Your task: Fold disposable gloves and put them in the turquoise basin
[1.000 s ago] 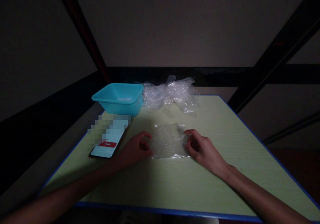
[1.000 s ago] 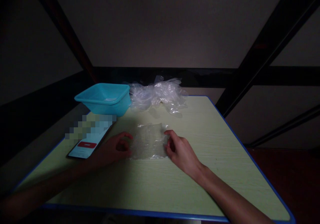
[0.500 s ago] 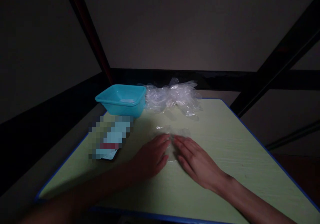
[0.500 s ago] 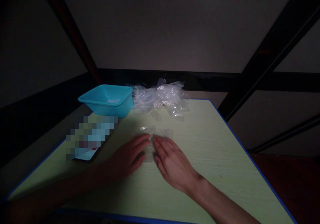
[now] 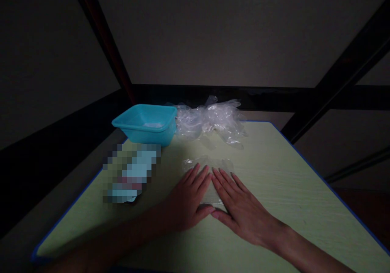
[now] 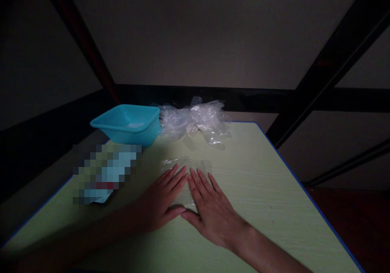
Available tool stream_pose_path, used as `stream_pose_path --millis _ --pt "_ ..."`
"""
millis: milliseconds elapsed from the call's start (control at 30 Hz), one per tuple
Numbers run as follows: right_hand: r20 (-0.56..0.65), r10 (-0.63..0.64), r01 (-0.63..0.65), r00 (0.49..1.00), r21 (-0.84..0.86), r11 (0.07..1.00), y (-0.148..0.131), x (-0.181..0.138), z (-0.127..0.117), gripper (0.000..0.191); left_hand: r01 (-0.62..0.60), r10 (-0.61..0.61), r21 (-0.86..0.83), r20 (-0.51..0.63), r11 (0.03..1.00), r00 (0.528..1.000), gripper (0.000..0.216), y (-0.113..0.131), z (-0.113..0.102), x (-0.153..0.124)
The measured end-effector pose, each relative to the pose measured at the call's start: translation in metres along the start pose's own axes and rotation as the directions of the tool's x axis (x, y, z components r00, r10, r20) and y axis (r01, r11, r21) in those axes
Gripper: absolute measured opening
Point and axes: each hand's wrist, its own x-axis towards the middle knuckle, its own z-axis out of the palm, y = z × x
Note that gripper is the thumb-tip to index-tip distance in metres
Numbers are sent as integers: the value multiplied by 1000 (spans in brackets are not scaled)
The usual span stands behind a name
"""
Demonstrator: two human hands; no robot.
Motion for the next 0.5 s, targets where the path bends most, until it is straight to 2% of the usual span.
stream_pose_path --millis 233,367,500 --pt "84 22 -28 996 71 997 6 -4 -8 79 16 -16 -8 17 1000 1000 71 0 0 0" --pt "48 44 -51 998 143 988 13 2 -20 63 33 -35 -37 -45 999 998 67 -2 -3 3" --pt "37 75 -79 996 109 991 16 21 -23 54 103 -107 -37 -131 994 986 54 -9 -4 11"
